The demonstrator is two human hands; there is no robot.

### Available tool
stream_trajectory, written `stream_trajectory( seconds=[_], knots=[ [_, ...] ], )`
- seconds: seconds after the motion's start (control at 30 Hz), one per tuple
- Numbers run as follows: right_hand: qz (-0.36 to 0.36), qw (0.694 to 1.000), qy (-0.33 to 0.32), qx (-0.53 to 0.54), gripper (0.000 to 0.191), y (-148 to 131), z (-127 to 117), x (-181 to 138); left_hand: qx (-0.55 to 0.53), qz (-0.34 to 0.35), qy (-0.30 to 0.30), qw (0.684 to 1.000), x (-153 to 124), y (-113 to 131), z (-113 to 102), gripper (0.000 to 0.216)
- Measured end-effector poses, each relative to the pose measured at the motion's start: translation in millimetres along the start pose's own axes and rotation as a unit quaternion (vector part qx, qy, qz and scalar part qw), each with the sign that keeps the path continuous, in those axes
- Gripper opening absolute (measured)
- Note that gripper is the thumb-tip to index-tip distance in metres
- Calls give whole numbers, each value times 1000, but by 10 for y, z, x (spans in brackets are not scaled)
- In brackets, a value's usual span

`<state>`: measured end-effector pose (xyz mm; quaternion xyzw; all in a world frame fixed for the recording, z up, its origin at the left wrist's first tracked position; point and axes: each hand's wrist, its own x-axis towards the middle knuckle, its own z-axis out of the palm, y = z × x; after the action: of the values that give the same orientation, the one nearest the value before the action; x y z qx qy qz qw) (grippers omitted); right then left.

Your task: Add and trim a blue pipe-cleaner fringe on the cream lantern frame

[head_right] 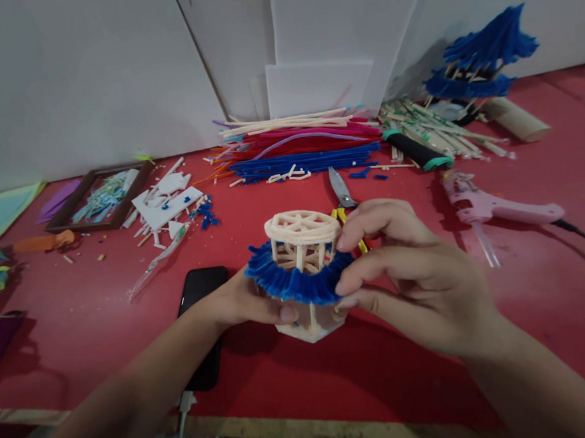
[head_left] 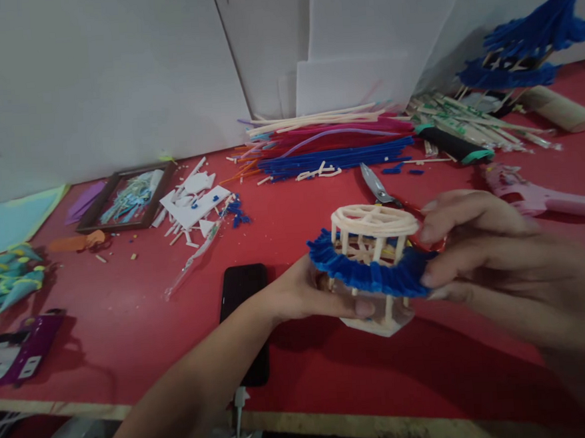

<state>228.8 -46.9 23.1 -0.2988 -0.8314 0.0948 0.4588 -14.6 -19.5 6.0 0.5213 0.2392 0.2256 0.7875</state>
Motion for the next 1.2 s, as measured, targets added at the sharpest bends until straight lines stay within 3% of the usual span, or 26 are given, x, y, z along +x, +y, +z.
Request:
stream_trajectory(
  seconds=[0.27, 0.53, 0.8, 1.0, 1.2],
  knots=[
    [23, 999, 43, 12, 11, -1, 84, -45, 0, -13, 17, 1000, -12, 19, 1, 48],
    [11, 999, 35, 7, 9, 0, 112, -45, -35, -10, 41, 998, 12, 4, 23, 54],
    [-67, 981, 81, -162, 13, -16, 127, -86, -34, -16, 50, 998, 1, -17, 8, 59],
    [-80, 948, 179, -251, 30, -73, 218, -100, -32, -6, 53, 998, 20, -31, 9, 61],
    [-74, 965, 105, -228, 22, -103, 167, -109, -38, -13, 50, 998, 36, -14, 37, 58]
  ],
)
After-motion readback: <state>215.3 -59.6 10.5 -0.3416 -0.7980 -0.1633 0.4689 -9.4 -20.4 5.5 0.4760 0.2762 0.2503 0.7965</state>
